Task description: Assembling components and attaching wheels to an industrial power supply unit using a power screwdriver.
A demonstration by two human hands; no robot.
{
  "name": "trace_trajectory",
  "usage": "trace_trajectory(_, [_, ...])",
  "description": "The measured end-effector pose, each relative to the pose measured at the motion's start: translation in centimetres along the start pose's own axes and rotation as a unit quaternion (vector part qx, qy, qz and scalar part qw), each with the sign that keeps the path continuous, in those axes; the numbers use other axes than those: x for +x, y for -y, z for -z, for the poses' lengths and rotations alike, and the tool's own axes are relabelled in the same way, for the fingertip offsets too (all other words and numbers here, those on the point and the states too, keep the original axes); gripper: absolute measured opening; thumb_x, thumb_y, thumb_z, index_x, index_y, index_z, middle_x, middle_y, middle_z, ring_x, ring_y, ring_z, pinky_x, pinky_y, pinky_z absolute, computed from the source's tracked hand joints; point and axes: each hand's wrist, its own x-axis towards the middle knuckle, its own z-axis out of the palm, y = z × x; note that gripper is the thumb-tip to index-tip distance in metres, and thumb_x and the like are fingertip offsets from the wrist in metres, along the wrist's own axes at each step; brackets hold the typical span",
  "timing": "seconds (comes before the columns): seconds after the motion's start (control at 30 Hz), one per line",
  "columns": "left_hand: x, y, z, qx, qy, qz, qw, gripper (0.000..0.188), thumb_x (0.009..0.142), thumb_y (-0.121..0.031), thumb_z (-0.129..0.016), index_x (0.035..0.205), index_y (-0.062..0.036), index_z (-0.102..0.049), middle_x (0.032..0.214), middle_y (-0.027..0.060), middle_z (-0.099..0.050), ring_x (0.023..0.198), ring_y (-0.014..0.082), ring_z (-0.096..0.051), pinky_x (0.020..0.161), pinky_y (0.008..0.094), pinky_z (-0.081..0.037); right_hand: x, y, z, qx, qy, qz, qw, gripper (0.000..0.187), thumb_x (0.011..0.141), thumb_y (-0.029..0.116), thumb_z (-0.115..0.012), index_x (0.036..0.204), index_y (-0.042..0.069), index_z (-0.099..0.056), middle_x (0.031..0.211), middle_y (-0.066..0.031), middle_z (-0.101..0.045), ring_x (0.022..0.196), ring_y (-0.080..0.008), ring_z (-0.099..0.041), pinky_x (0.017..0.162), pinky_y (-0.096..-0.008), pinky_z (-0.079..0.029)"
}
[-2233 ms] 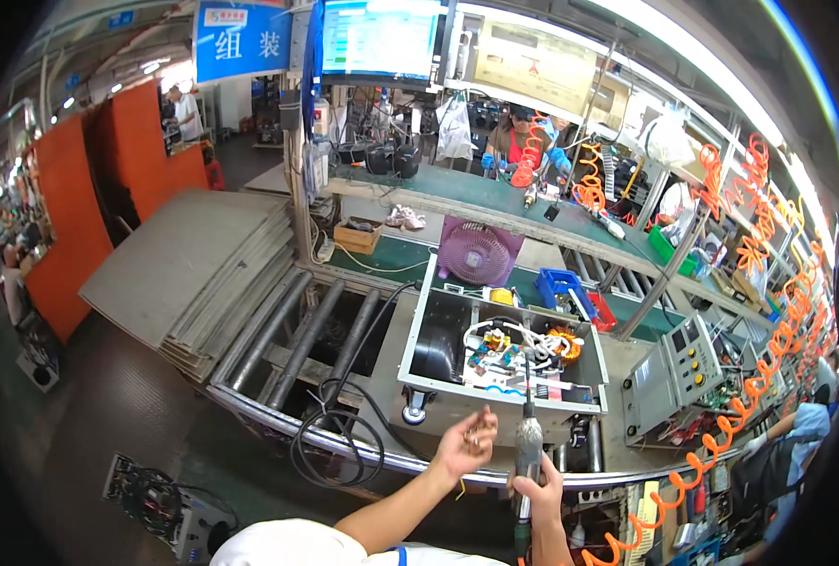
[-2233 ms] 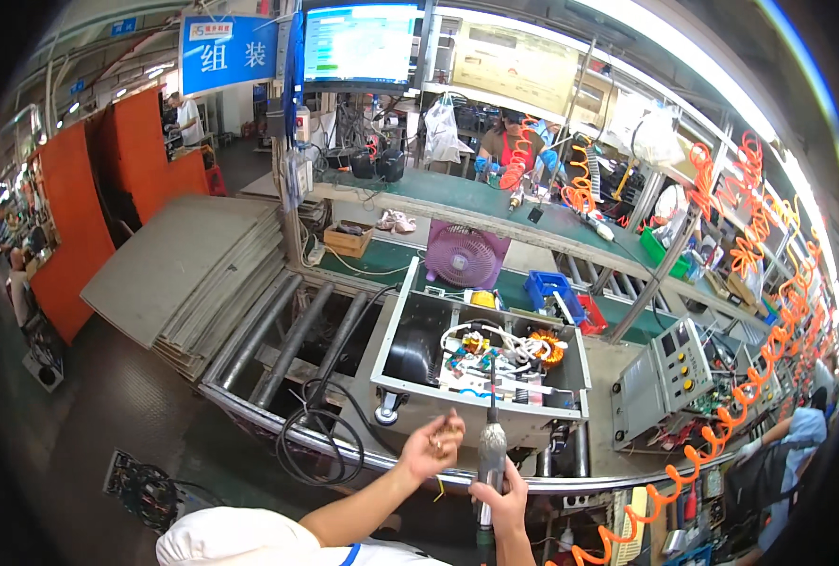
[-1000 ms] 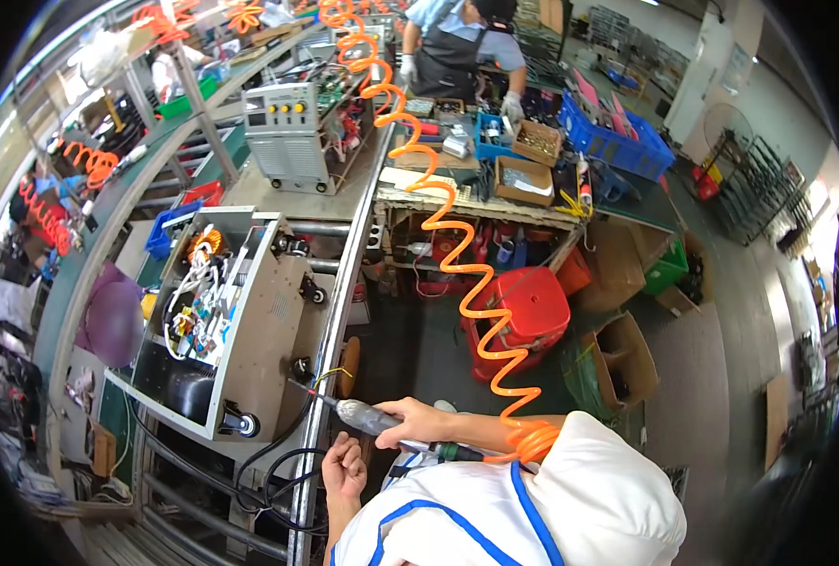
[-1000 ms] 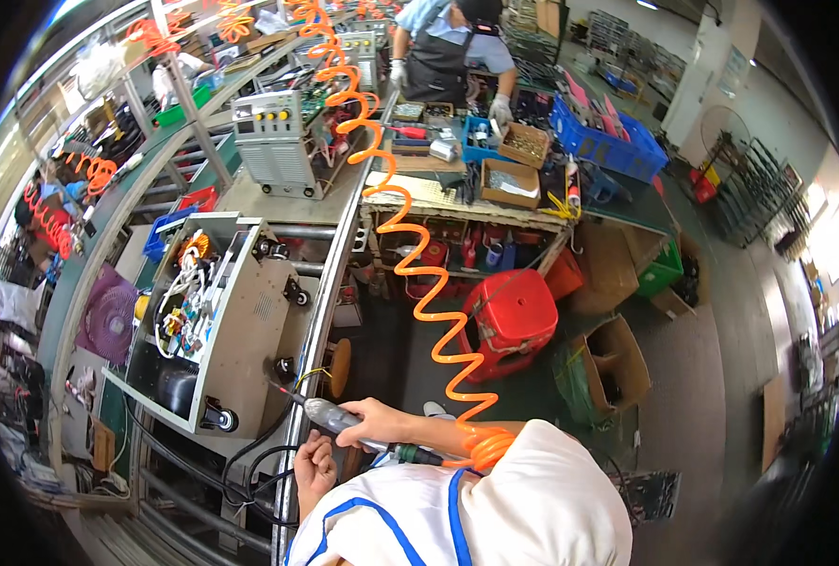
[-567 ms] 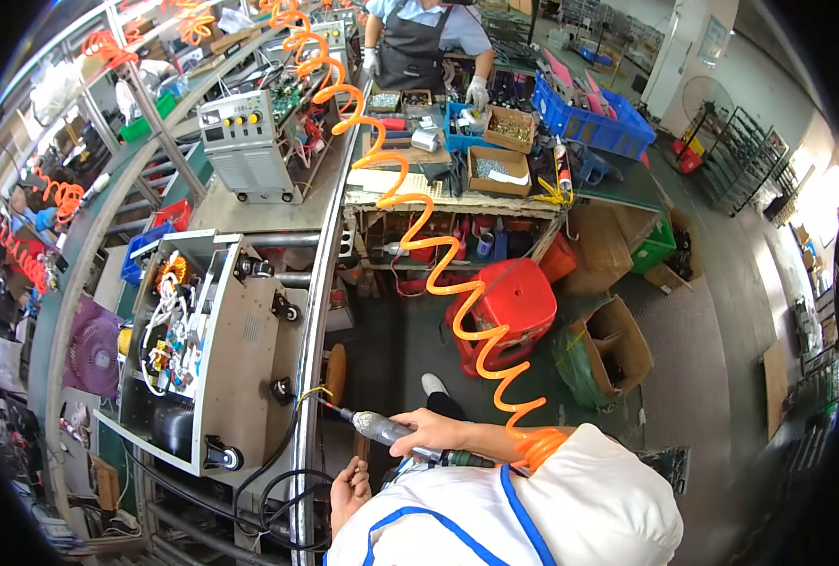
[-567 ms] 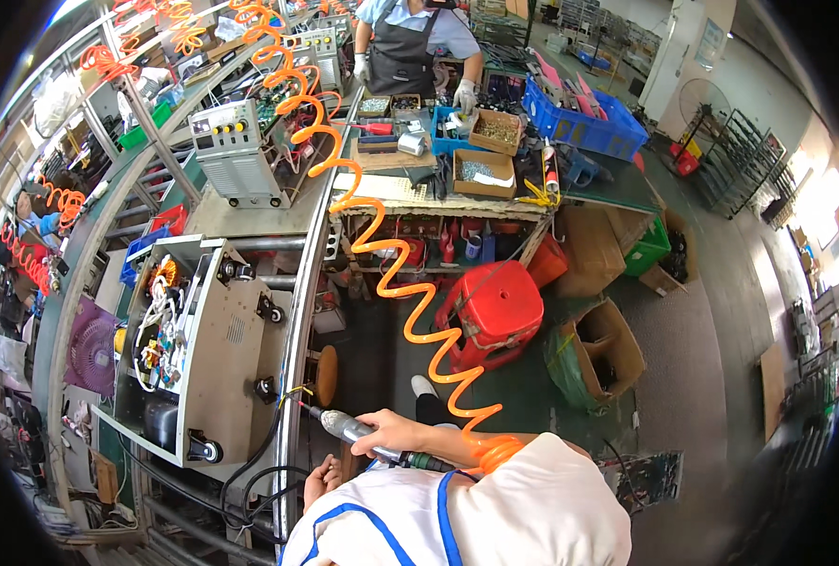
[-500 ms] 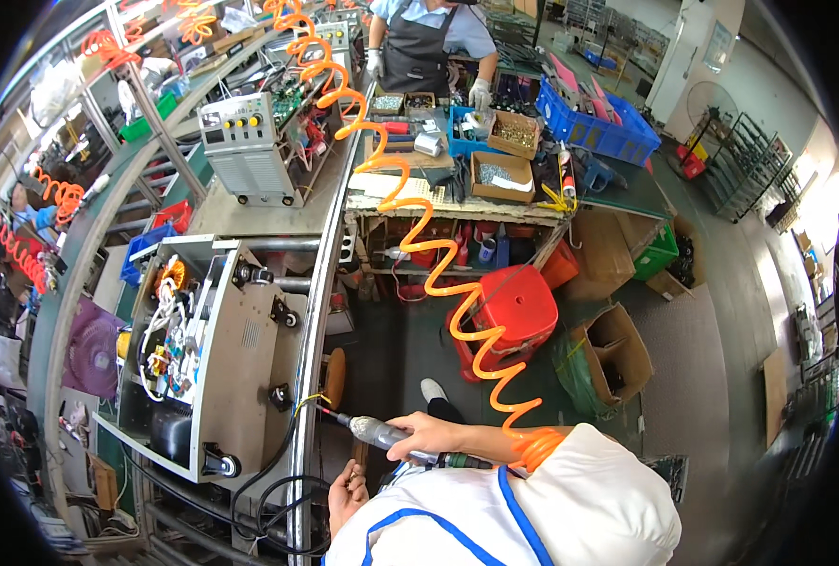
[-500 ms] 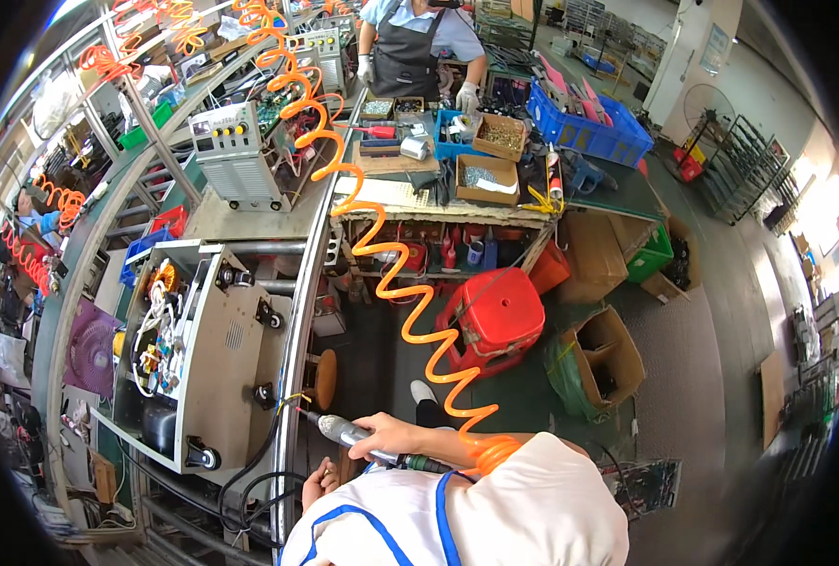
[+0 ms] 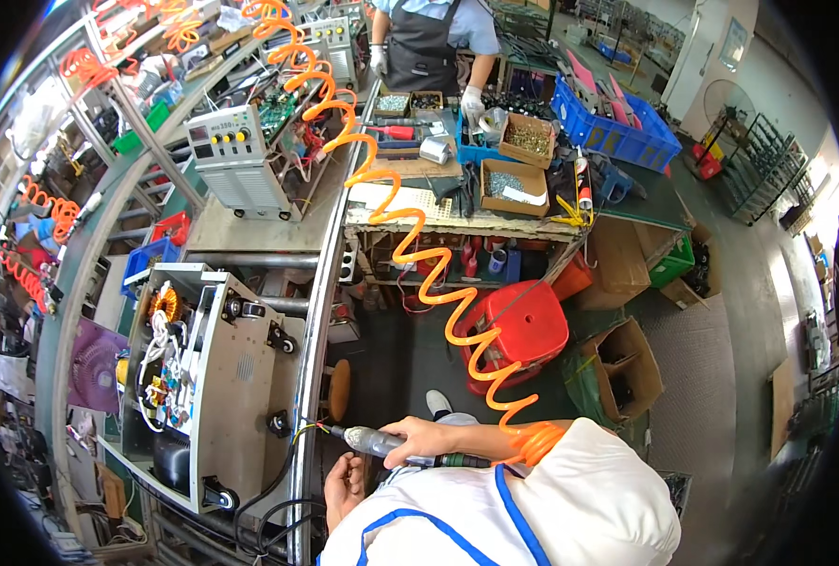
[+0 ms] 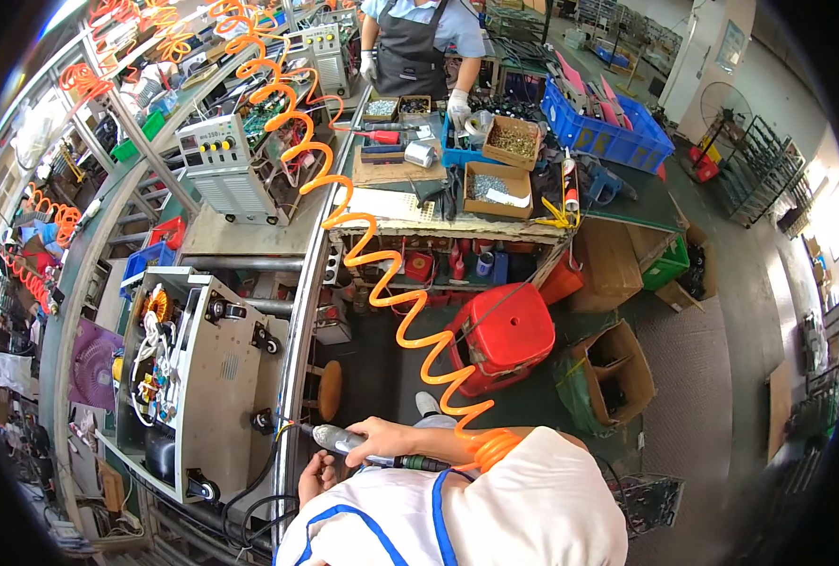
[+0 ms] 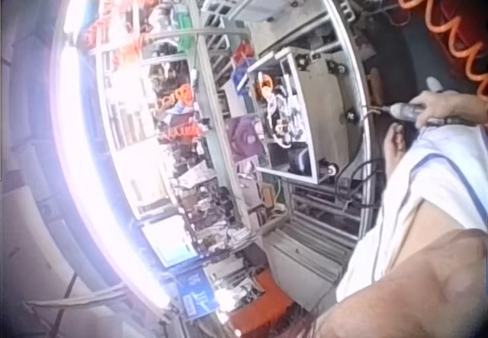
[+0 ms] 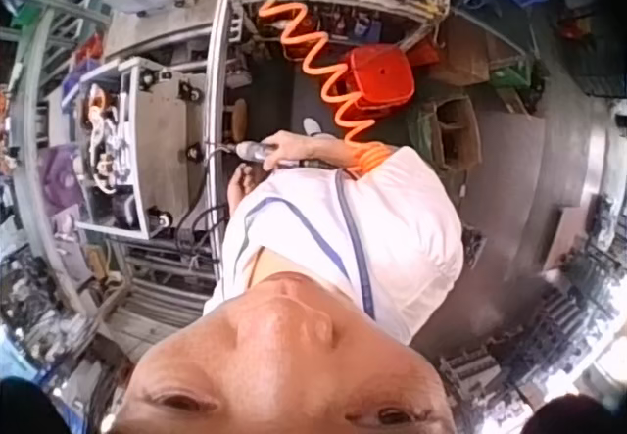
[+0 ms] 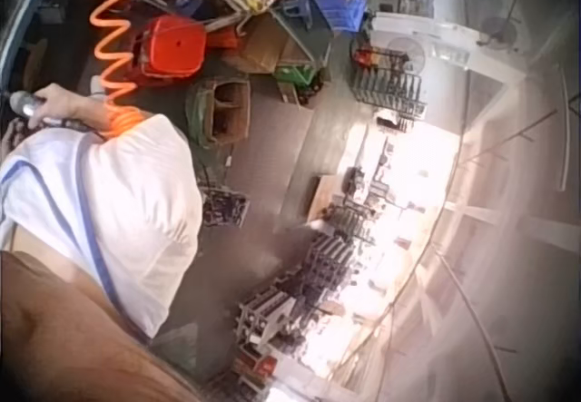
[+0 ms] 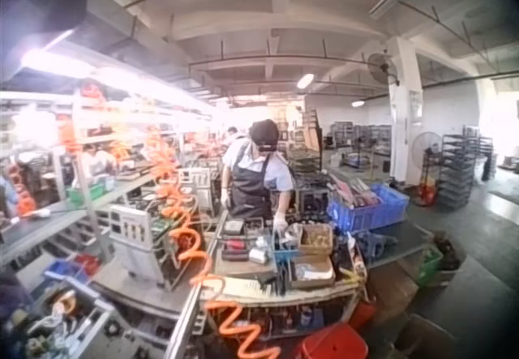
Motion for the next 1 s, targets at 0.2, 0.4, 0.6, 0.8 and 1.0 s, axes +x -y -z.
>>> trace_trajectory(0.2, [1.5,-1.3,1.1,-0.048,0.067,-0.07,0.994,0.026,0.1,-0.034,-0.05,0.1,-0.0088,-0.058,0.062,-0.0034,-0.039,0.052,0.0083,-0.037,0.043,0.0219,-0.027,-0.4,0.2,0.2,-0.058,0.006,0.011,0.998,0.061,0.074,0.024,-0.076,0.124,-0.005,-0.056,0.09,-0.0063,-0.064,0.08,-0.0125,-0.059,0.073,-0.0265,-0.047])
trace_trajectory(0.4, [1.5,-3.4,2.0,-0.054,0.082,-0.153,0.983,0.028,0.098,-0.017,-0.052,0.12,-0.0001,-0.057,0.086,0.0071,-0.063,0.059,0.0111,-0.048,0.043,0.0213,-0.033,-0.7,0.6,-0.8,-0.142,0.039,0.007,0.989,0.069,0.073,0.029,-0.075,0.13,-0.004,-0.052,0.094,-0.0091,-0.065,0.085,-0.0147,-0.06,0.076,-0.0281,-0.048])
trace_trajectory(0.6, [0.7,-4.5,3.5,-0.161,0.085,-0.138,0.974,0.028,0.101,-0.028,-0.049,0.104,-0.0021,-0.06,0.066,-0.001,-0.045,0.051,0.0078,-0.034,0.039,0.0209,-0.026,-1.3,1.2,-2.8,-0.185,0.046,0.014,0.982,0.073,0.073,0.034,-0.074,0.131,-0.003,-0.05,0.092,-0.0124,-0.066,0.081,-0.0189,-0.063,0.072,-0.0307,-0.05])
trace_trajectory(0.8, [-0.4,-4.8,3.9,-0.27,0.146,-0.1,0.946,0.031,0.101,-0.034,-0.048,0.098,-0.006,-0.06,0.062,-0.0042,-0.031,0.051,0.0085,-0.026,0.041,0.0241,-0.019,-1.5,1.1,-4.2,-0.208,0.046,0.009,0.977,0.073,0.071,0.036,-0.074,0.13,-0.001,-0.051,0.091,-0.0144,-0.067,0.08,-0.0219,-0.065,0.071,-0.0326,-0.051])
trace_trajectory(1.0, [-1.3,-4.7,4.4,-0.266,0.15,-0.12,0.945,0.029,0.101,-0.034,-0.048,0.095,-0.0087,-0.06,0.06,-0.0049,-0.027,0.049,0.0081,-0.022,0.039,0.0233,-0.019,-1.8,1.0,-5.0,-0.235,0.052,-0.003,0.971,0.073,0.07,0.037,-0.074,0.129,0.0,-0.053,0.091,-0.0158,-0.067,0.08,-0.0238,-0.065,0.072,-0.033,-0.051])
